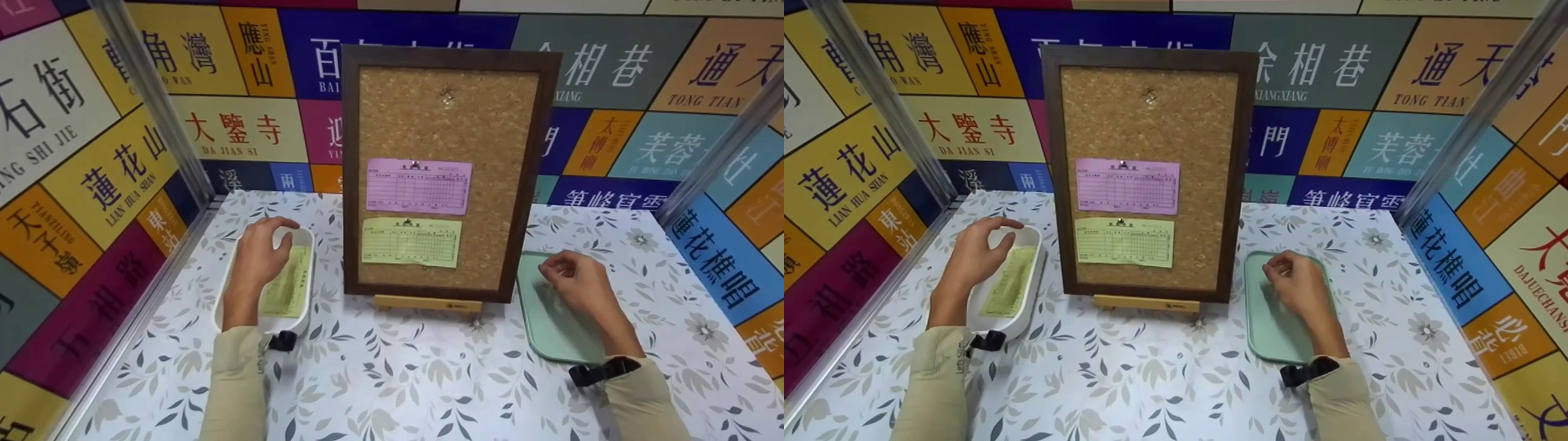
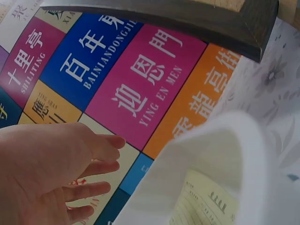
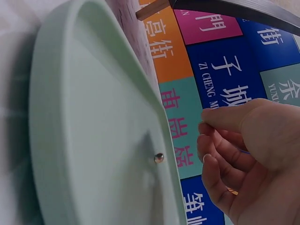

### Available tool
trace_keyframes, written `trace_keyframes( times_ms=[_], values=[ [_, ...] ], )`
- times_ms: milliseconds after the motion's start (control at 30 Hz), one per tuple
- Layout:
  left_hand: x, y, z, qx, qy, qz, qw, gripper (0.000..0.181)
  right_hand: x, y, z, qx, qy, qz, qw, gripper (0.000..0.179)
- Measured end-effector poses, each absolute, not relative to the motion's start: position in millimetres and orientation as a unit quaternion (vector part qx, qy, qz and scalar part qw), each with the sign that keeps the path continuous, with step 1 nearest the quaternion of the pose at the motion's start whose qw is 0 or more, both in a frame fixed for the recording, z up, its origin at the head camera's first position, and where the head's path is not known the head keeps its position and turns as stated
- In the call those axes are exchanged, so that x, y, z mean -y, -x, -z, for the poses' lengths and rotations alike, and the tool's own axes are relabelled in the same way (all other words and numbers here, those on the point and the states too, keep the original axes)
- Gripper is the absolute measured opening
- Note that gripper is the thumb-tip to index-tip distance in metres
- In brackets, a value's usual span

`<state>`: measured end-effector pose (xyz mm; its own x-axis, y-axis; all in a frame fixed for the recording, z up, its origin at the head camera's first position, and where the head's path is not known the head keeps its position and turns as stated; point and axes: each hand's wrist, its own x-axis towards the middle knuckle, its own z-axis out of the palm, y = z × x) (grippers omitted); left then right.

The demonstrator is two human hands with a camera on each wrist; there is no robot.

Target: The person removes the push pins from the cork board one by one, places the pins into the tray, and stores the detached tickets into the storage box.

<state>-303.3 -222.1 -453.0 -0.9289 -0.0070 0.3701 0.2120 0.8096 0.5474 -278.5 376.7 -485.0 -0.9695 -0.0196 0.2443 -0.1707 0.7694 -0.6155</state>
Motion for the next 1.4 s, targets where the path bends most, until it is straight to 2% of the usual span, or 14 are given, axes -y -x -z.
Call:
trace_keyframes(
  times_ms=[200, 467, 700, 833, 967, 1233, 1400],
  values=[
    [207.5, 299.8, 439.7, 0.924, 0.071, 0.33, 0.182, 0.025, -369.8, 279.0, 479.9, 0.926, -0.052, -0.348, 0.135, 0.012],
    [185.3, 292.7, 419.3, 0.909, 0.099, 0.349, 0.206, 0.026, -361.1, 273.2, 471.0, 0.908, -0.049, -0.385, 0.157, 0.016],
    [168.5, 282.7, 402.6, 0.896, 0.119, 0.36, 0.232, 0.026, -349.2, 268.5, 460.8, 0.893, -0.059, -0.401, 0.194, 0.011],
    [160.7, 278.1, 397.2, 0.879, 0.143, 0.373, 0.259, 0.026, -338.5, 265.9, 455.2, 0.877, -0.06, -0.416, 0.233, 0.007],
    [150.8, 274.5, 393.5, 0.866, 0.17, 0.379, 0.278, 0.027, -328.8, 262.1, 447.8, 0.861, -0.051, -0.431, 0.264, 0.01],
    [136.3, 268.0, 391.2, 0.845, 0.196, 0.407, 0.284, 0.031, -311.7, 251.8, 430.4, 0.86, -0.074, -0.431, 0.262, 0.014],
    [132.3, 268.0, 389.4, 0.831, 0.202, 0.434, 0.284, 0.032, -291.4, 243.9, 415.9, 0.848, -0.106, -0.436, 0.281, 0.013]
  ],
)
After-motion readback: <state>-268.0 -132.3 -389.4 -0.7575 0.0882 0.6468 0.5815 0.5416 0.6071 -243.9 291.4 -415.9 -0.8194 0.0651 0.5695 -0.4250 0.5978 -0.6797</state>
